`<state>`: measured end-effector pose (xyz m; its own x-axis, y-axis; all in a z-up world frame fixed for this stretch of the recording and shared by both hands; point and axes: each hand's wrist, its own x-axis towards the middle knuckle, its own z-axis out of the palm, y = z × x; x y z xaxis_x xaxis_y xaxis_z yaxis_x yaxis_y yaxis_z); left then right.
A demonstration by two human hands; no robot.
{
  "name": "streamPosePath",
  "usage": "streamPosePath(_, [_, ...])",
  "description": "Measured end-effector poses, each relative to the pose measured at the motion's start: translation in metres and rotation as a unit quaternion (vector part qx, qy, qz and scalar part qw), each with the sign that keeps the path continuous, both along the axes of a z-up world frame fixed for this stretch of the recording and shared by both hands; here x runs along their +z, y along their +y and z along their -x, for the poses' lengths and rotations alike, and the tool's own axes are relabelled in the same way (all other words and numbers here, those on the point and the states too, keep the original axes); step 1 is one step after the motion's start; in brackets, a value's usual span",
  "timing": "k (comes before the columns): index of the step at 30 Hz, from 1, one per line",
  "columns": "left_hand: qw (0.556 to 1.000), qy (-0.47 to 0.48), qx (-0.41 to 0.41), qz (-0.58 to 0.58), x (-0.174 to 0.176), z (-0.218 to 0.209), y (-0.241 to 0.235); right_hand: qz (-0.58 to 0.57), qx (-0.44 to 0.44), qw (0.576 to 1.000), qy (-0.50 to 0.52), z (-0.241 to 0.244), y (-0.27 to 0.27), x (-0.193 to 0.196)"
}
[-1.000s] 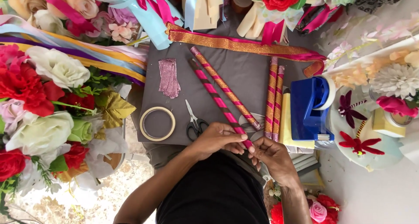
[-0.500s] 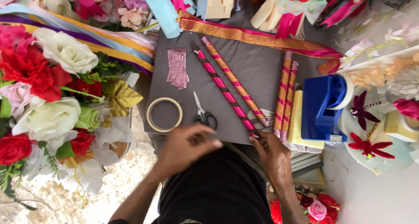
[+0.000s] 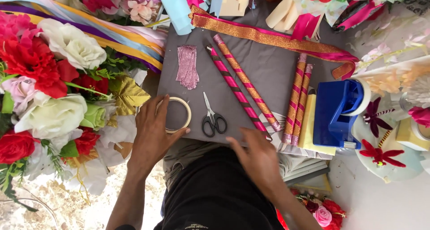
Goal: The person wraps a pink ribbon around a cylindrical stick, securing it with tape. They then use scissors to cut a piece of tape from a roll and apply it to the end of the ribbon-wrapped stick.
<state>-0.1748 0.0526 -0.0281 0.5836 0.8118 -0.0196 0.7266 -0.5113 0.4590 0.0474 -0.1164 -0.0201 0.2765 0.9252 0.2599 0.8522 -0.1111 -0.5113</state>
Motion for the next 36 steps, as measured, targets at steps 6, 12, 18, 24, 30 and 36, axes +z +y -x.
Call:
streamPosePath(6, [1.000, -0.022, 0.001, -0.008, -0.001, -0.001, 0.001, 0.084, -0.025, 0.995, -0.039, 0.033, 0.048, -0.026])
streamPosePath(12, [0.986, -0.164, -0.022, -0.004, 0.018, -0.003, 0.004, 0.156, -0.016, 0.985, 0.071, 0.029, 0.052, -0.023])
streamPosePath(18, [0.912, -0.349, -0.077, 0.203, 0.049, -0.009, 0.003, 0.022, 0.034, 0.888, 0.457, -0.016, 0.017, -0.011])
streamPosePath(24, [0.735, -0.518, -0.144, 0.414, 0.014, -0.053, -0.030, -0.155, 0.088, 0.619, 0.765, -0.043, -0.038, -0.020])
streamPosePath(30, [0.747, -0.448, -0.217, 0.441, 0.034, -0.107, -0.057, -0.245, -0.031, 0.809, 0.533, -0.047, -0.050, 0.019])
streamPosePath(36, [0.827, -0.333, -0.239, 0.384, 0.064, -0.129, -0.062, -0.165, -0.138, 0.848, 0.485, -0.051, -0.059, 0.031])
